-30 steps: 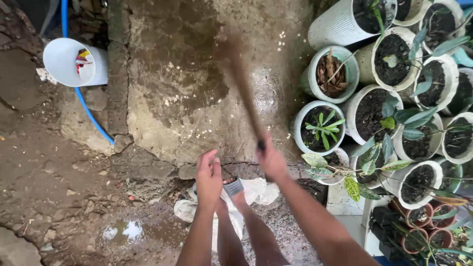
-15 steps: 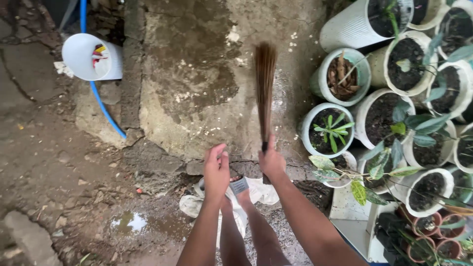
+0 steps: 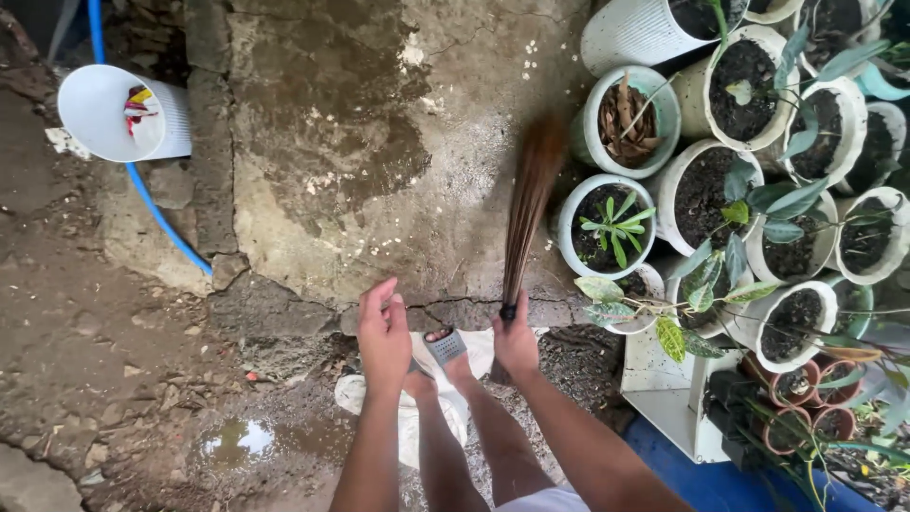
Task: Tidying up and cleaning an outdoor utility space, including moving toys and sweeping debris.
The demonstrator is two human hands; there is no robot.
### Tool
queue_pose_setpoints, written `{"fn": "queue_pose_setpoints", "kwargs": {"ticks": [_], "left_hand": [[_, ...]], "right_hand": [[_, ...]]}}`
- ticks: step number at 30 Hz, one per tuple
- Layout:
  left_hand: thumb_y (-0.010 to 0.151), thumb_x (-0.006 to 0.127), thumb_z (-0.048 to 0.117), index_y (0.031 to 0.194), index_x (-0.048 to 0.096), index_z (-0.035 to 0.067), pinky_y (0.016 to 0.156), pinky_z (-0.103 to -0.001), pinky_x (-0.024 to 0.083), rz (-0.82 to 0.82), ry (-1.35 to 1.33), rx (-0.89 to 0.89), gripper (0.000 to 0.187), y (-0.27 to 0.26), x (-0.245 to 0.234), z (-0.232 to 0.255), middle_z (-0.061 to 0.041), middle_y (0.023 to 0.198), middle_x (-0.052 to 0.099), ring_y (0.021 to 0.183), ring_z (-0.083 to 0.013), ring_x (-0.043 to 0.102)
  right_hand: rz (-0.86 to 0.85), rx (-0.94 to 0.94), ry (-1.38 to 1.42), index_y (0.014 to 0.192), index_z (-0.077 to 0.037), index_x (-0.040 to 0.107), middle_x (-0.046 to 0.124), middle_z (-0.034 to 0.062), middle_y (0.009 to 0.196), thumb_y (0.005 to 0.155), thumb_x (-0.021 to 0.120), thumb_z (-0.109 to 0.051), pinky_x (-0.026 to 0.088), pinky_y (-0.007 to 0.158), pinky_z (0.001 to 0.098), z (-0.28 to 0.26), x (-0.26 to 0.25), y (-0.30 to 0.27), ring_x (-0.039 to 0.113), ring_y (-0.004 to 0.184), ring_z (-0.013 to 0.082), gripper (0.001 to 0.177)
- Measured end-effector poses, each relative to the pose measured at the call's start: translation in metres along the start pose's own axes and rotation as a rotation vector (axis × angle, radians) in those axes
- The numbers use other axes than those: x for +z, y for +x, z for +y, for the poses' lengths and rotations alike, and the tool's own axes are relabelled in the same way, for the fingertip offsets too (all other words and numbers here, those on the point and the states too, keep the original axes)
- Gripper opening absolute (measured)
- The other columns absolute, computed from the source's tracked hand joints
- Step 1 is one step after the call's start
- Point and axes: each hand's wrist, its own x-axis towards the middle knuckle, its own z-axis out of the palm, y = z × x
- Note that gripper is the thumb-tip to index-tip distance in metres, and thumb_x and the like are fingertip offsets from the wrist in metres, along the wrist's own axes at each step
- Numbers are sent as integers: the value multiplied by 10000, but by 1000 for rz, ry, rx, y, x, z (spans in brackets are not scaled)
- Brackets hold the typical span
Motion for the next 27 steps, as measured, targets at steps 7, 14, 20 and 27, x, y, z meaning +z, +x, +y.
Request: {"fn": "queue_pose_setpoints", "kwargs": {"ticks": [7,14,20,27], "left_hand": [[1017,594,85,1265,657,54,841,-299,556,36,10,35,257,-8,4,-36,-121,1229,645,1064,-190,666],[1014,573,113,1293,626,86,658,-266,535,10,-25,-214,285,-7,-26,1,-59,1215,658,856,-140,637],[1030,561,100,1272,655,80,721,-313,562,54,56,-140,260,-2,-15,-20,-93,1233,641,1037,-173,663],[1021,586,104,1246,671,85,804,-305,563,31,91,-74,242,0,0,-37,-114,1172,659,1015,-205,690]], "right_hand": [[-531,-403,-240,1615,-242,86,705,252,1067,967,589,-380,541,853,559,-48,48,-33,690,969,459,831],[-145,-47,468,1632,-174,125,741,204,995,948,591,-365,581,859,476,-47,0,6,749,935,367,849],[-402,-107,210,1626,-182,175,692,207,1232,981,636,-348,503,1002,443,-60,-48,-2,676,1143,343,810],[-199,-37,415,1631,-180,156,673,248,1228,951,627,-333,527,976,454,-33,-16,26,665,1123,384,841]]}}
